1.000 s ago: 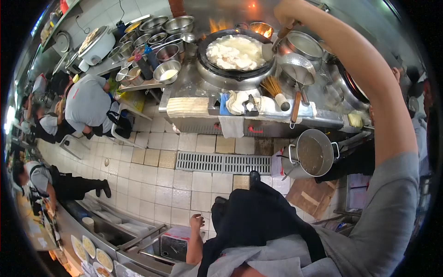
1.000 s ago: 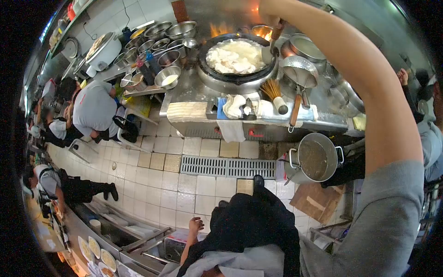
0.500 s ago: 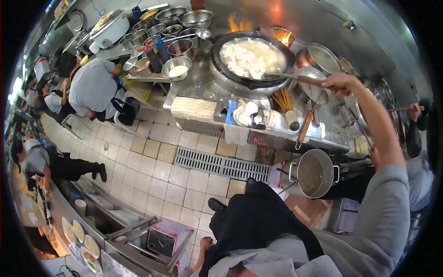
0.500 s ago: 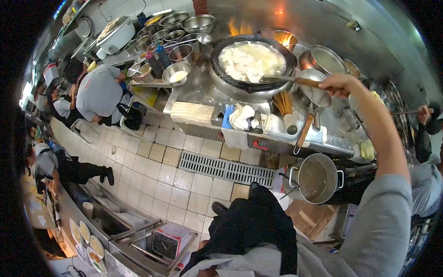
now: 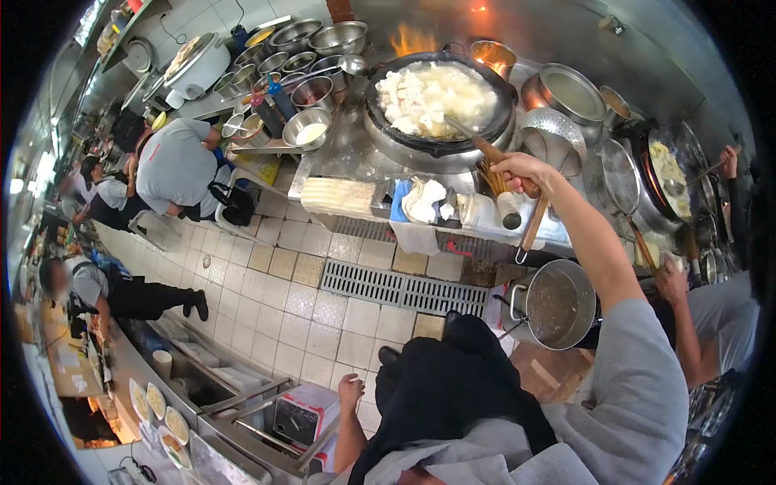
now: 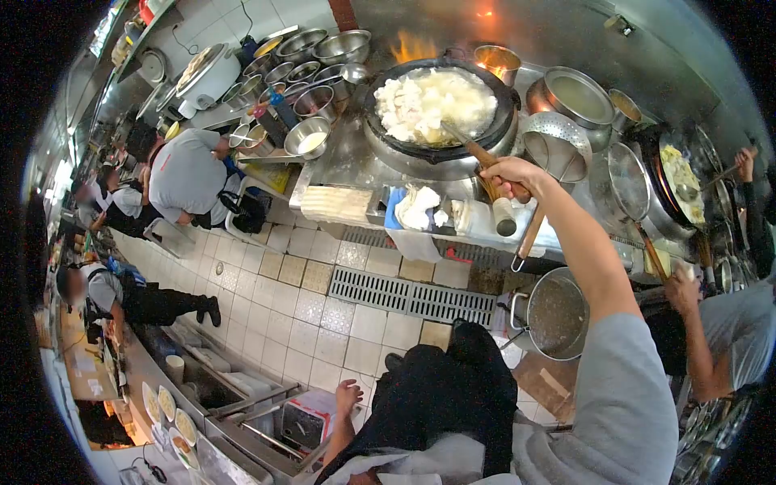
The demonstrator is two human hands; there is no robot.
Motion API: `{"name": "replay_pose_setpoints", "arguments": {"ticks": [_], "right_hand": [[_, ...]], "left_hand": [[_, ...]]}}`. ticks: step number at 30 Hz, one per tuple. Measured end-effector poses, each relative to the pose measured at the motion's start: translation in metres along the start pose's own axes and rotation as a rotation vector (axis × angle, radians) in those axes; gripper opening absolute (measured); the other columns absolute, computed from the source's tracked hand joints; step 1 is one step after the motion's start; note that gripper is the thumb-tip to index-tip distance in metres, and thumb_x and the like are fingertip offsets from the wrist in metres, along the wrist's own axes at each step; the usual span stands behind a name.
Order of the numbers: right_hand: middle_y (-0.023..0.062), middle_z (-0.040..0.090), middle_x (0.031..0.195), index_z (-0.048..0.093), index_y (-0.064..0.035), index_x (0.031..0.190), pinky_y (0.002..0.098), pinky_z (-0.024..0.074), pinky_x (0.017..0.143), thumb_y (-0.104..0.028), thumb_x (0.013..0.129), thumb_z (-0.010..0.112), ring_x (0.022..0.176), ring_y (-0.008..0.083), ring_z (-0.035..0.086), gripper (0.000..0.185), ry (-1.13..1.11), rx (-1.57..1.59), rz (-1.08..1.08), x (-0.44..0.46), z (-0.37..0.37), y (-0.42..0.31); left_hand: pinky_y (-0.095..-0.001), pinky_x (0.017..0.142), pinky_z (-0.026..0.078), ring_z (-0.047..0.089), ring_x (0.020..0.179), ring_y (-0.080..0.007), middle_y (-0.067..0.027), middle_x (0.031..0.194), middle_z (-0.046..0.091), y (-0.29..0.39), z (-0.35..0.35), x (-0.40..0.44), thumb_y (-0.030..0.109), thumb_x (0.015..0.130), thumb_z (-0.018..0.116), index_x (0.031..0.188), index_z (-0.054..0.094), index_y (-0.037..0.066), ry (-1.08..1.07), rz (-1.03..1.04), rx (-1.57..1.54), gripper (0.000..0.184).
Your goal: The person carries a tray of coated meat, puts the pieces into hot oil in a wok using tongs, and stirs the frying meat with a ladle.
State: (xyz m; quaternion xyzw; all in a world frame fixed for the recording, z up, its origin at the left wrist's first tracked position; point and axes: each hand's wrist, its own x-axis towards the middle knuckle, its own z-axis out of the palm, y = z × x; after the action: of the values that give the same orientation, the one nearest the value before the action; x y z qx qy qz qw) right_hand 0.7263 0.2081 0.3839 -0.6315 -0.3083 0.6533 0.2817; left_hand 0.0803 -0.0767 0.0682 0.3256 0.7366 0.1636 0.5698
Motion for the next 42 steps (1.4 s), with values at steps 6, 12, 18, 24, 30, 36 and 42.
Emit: {"name": "replay_pose_setpoints", "arguments": {"ticks": [6,12,18,24,30,36,42], "right_hand": [[-0.0042,0.042,0.059,0.043,-0.0088,0.085,0.0217,0.0278,0.031,-0.015,0.094,0.054,0.038,0.0036,0.037,0.015,-0.017,0.227,-0.057,-0.041,0.010,0.023],[-0.0043,0.044,0.060,0.041,-0.0117,0.085,0.0212,0.0271,0.030,-0.016,0.094,0.054,0.037,0.0024,0.035,0.017,0.003,0.437,-0.111,-0.069,0.035,0.053],[-0.0045,0.044,0.059,0.047,-0.0107,0.092,0.0208,0.0265,0.030,-0.020,0.095,0.055,0.037,0.0027,0.034,0.013,-0.008,0.614,-0.226,-0.066,0.066,0.081],[-0.0046,0.044,0.059,0.050,-0.0095,0.094,0.0212,0.0260,0.032,-0.023,0.096,0.054,0.038,0.0030,0.033,0.015,-0.078,0.763,-0.195,-0.073,0.079,0.067],[-0.0018,0.047,0.059,0.045,-0.0099,0.074,0.0224,0.0308,0.033,-0.026,0.094,0.058,0.040,0.0046,0.040,0.028,0.247,0.161,-0.136,-0.113,0.087,0.010],[0.0009,0.048,0.058,0.056,-0.0022,0.098,0.0280,0.0367,0.034,-0.019,0.085,0.064,0.039,0.0104,0.048,0.023,0.471,-0.535,-0.044,-0.161,0.087,-0.042],[0.0089,0.054,0.060,0.054,0.0004,0.096,0.0331,0.0406,0.037,-0.016,0.077,0.066,0.040,0.0177,0.052,0.028,0.639,-1.078,-0.157,-0.171,0.064,-0.068]], "left_hand": [[-0.0355,0.054,0.056,0.065,0.065,-0.0233,-0.0152,0.082,0.065,-0.048,-0.005,-0.008,0.004,0.081,0.056,0.114,0.055,0.000,-0.063,-0.157,-0.014,0.034],[-0.0383,0.054,0.056,0.065,0.063,-0.0234,-0.0132,0.081,0.064,-0.120,-0.028,-0.021,0.004,0.083,0.055,0.113,0.058,0.000,-0.174,-0.354,-0.080,0.030],[-0.0385,0.054,0.058,0.066,0.065,-0.0237,-0.0136,0.084,0.065,-0.106,-0.044,-0.036,0.003,0.084,0.055,0.112,0.058,0.000,-0.156,-0.285,0.016,0.029],[-0.0359,0.054,0.057,0.067,0.067,-0.0233,-0.0153,0.088,0.066,-0.049,-0.041,-0.054,0.002,0.084,0.056,0.112,0.058,-0.001,-0.058,-0.143,0.204,0.029],[-0.0365,0.054,0.057,0.067,0.068,-0.0234,-0.0147,0.087,0.066,-0.034,-0.051,-0.049,0.001,0.083,0.056,0.114,0.057,0.000,-0.097,-0.124,0.221,0.030],[-0.0369,0.053,0.056,0.066,0.064,-0.0227,-0.0135,0.083,0.065,-0.060,-0.058,-0.025,0.001,0.081,0.056,0.115,0.055,-0.001,-0.151,-0.128,0.198,0.033],[-0.0358,0.054,0.057,0.065,0.063,-0.0229,-0.0138,0.083,0.065,-0.078,-0.053,-0.004,0.002,0.079,0.057,0.115,0.056,-0.002,-0.171,-0.188,0.087,0.036]]}}
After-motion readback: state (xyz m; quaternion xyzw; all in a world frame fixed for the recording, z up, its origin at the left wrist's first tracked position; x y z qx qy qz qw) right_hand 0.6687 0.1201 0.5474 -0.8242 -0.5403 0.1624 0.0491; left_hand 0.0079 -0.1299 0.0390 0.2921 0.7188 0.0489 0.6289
